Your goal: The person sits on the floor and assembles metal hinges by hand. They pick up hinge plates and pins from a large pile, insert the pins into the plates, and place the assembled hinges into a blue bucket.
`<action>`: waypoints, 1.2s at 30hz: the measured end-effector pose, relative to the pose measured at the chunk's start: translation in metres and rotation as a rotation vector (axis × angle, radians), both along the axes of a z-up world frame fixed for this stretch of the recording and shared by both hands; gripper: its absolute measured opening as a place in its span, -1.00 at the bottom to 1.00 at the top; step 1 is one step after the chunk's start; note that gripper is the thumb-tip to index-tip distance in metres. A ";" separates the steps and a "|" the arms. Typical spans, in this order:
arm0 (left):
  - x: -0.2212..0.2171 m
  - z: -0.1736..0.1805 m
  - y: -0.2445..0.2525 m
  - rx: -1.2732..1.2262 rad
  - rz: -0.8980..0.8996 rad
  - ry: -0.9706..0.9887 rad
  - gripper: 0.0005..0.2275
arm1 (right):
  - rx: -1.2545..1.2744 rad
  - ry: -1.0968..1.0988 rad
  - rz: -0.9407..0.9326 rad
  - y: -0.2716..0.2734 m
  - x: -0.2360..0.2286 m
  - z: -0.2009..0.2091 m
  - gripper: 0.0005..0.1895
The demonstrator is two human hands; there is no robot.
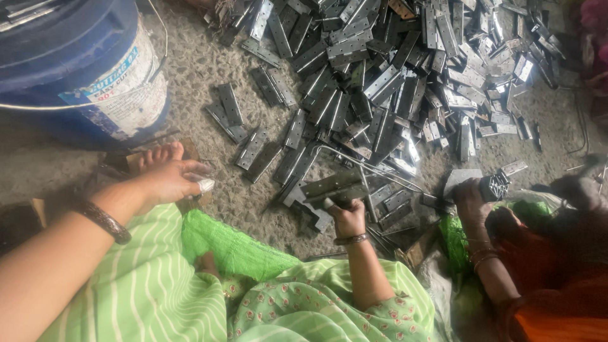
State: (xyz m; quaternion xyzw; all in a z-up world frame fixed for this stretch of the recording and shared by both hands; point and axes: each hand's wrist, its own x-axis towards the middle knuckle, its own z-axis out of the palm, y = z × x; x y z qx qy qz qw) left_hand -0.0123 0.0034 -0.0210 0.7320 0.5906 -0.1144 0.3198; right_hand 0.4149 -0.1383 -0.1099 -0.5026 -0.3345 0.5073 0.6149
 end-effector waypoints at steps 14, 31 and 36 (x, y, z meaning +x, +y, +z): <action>-0.010 -0.014 0.007 0.023 -0.088 0.068 -0.53 | -0.304 -0.696 -0.430 0.022 -0.012 -0.131 -0.87; -0.031 -0.057 0.011 0.061 -0.061 -0.103 -0.57 | -0.329 -0.009 -0.517 0.029 0.033 -0.124 -0.64; -0.038 -0.063 0.008 0.055 -0.041 -0.191 -0.53 | -0.341 0.665 -0.909 0.037 0.135 -0.044 -0.76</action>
